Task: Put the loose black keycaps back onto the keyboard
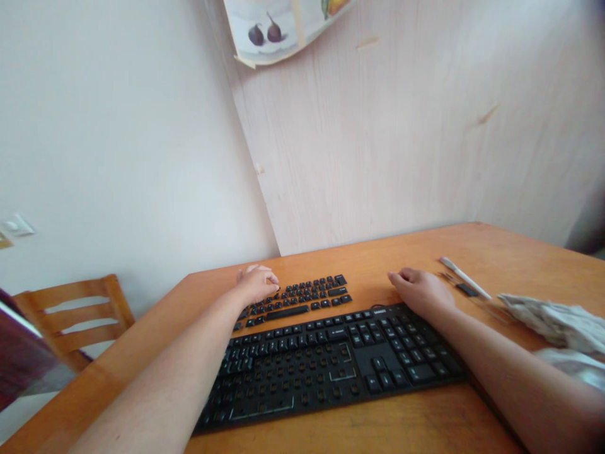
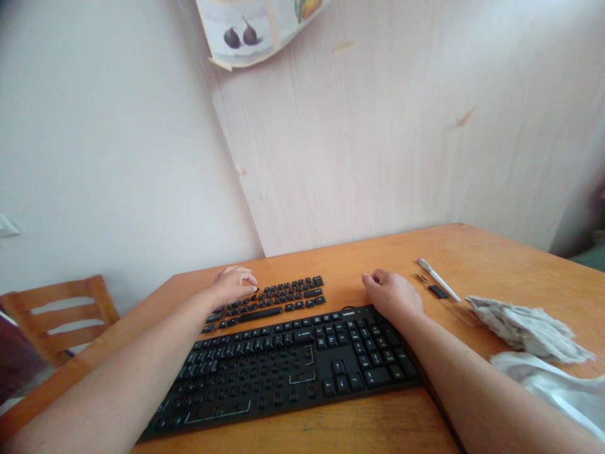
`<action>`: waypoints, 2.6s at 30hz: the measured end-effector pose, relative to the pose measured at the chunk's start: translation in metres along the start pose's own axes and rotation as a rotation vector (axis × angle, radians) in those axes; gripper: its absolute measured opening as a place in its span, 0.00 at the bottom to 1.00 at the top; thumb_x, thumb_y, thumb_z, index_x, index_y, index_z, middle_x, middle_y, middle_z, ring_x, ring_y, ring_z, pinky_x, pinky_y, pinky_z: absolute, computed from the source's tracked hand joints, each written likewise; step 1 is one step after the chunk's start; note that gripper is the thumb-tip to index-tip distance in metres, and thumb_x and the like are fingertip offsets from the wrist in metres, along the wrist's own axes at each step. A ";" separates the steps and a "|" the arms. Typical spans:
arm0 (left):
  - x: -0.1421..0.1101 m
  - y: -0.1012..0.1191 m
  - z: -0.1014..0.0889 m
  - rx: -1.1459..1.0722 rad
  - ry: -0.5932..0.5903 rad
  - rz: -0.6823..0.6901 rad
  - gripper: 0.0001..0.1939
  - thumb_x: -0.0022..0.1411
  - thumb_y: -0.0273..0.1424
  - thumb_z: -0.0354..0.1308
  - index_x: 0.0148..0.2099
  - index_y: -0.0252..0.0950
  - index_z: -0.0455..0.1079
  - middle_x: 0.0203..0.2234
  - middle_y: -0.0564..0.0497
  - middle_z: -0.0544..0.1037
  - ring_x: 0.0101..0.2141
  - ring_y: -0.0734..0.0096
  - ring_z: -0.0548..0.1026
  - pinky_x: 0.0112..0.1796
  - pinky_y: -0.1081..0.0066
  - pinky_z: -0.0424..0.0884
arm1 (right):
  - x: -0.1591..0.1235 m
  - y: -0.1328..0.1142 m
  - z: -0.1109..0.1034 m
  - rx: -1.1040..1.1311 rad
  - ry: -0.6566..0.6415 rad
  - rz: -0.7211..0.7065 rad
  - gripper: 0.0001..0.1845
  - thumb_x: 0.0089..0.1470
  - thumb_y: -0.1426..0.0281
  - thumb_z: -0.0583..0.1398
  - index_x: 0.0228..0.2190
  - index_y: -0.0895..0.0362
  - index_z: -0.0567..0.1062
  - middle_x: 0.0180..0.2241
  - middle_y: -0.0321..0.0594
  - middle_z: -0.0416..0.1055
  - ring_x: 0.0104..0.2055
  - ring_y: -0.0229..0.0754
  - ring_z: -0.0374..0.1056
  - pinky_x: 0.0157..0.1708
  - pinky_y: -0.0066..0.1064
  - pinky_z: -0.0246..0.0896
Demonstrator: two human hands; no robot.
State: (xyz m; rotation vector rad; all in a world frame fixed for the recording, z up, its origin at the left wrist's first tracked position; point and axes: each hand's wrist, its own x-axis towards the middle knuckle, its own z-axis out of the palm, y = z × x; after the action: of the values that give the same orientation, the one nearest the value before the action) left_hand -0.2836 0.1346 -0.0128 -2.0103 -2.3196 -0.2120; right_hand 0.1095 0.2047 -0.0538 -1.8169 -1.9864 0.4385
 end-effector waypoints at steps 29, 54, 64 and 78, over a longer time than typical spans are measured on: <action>-0.028 0.006 -0.005 0.029 0.011 0.036 0.08 0.53 0.39 0.62 0.37 0.50 0.78 0.50 0.55 0.76 0.56 0.54 0.64 0.58 0.49 0.53 | 0.002 0.001 0.001 0.003 -0.018 0.009 0.27 0.58 0.48 0.47 0.27 0.51 0.76 0.30 0.45 0.75 0.34 0.48 0.70 0.27 0.32 0.52; -0.017 -0.011 -0.007 0.025 0.029 0.020 0.08 0.56 0.38 0.59 0.36 0.46 0.78 0.45 0.54 0.80 0.52 0.59 0.71 0.56 0.61 0.62 | 0.001 0.001 0.001 0.003 0.001 -0.004 0.27 0.59 0.49 0.48 0.26 0.53 0.75 0.30 0.45 0.75 0.35 0.49 0.71 0.26 0.32 0.52; -0.039 -0.007 -0.015 0.087 -0.064 0.137 0.08 0.52 0.33 0.62 0.36 0.48 0.79 0.53 0.54 0.75 0.58 0.57 0.65 0.59 0.57 0.55 | 0.000 0.000 0.000 -0.005 -0.013 0.006 0.27 0.58 0.49 0.47 0.26 0.52 0.75 0.30 0.45 0.75 0.35 0.49 0.71 0.26 0.32 0.52; -0.033 -0.013 -0.015 0.095 0.028 0.093 0.07 0.54 0.36 0.61 0.36 0.48 0.79 0.51 0.55 0.76 0.57 0.58 0.66 0.59 0.57 0.55 | 0.003 0.003 0.003 -0.021 0.002 -0.007 0.26 0.58 0.49 0.47 0.26 0.52 0.75 0.29 0.44 0.75 0.32 0.47 0.70 0.25 0.32 0.50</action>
State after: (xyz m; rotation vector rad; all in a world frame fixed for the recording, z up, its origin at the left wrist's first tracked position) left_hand -0.2921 0.0986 -0.0037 -2.0498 -2.1693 -0.1215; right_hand 0.1109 0.2084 -0.0575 -1.8221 -2.0024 0.4147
